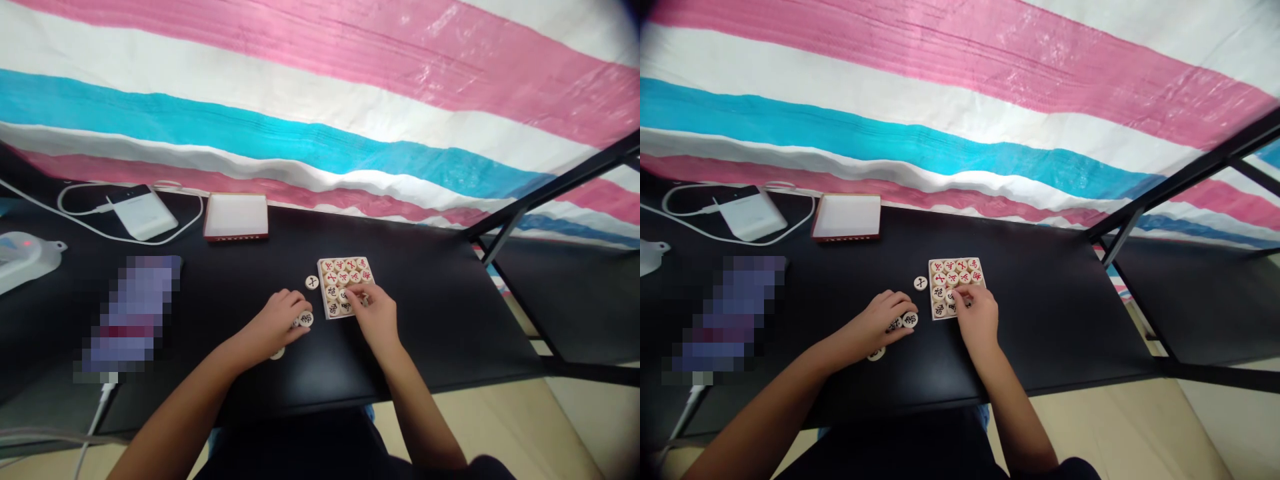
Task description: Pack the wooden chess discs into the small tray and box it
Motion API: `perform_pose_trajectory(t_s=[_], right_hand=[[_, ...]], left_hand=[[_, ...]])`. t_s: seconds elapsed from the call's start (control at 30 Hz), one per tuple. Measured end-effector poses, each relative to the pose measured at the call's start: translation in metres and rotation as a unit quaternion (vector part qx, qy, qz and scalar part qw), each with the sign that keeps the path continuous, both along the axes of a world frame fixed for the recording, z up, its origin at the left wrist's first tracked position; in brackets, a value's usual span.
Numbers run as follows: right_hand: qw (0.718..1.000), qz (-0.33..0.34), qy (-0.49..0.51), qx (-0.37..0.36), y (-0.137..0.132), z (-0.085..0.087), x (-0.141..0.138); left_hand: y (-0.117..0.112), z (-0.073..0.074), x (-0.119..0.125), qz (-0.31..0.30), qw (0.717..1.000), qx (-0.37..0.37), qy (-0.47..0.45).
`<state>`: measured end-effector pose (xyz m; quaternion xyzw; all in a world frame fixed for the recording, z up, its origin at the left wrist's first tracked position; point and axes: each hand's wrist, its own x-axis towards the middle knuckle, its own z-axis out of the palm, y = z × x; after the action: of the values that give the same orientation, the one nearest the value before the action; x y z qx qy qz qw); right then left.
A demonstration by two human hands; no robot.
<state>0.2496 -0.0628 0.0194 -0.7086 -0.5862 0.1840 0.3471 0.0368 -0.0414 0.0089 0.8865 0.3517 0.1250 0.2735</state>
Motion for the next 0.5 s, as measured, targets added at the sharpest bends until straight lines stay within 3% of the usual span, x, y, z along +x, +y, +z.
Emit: perform_pose_trajectory(t_s=[0.17, 0.33, 0.5], right_hand=[[0.998, -0.018, 0.049, 0.028, -0.007, 0.012, -0.015], [0.986, 0.107, 0.111, -0.064, -0.022, 0.030, -0.049], [0.979, 0.122, 0.145, -0.075, -0.022, 0.028, -0.053]], left_hand=[[0.001, 0.000, -0.001, 0.032, 0.997, 0.036, -0.057], [-0.002, 0.012, -0.002, 0.041, 0.990, 0.032, -0.134], [-0.006, 0.018, -0.002, 0.036, 0.987, 0.013, -0.158]])
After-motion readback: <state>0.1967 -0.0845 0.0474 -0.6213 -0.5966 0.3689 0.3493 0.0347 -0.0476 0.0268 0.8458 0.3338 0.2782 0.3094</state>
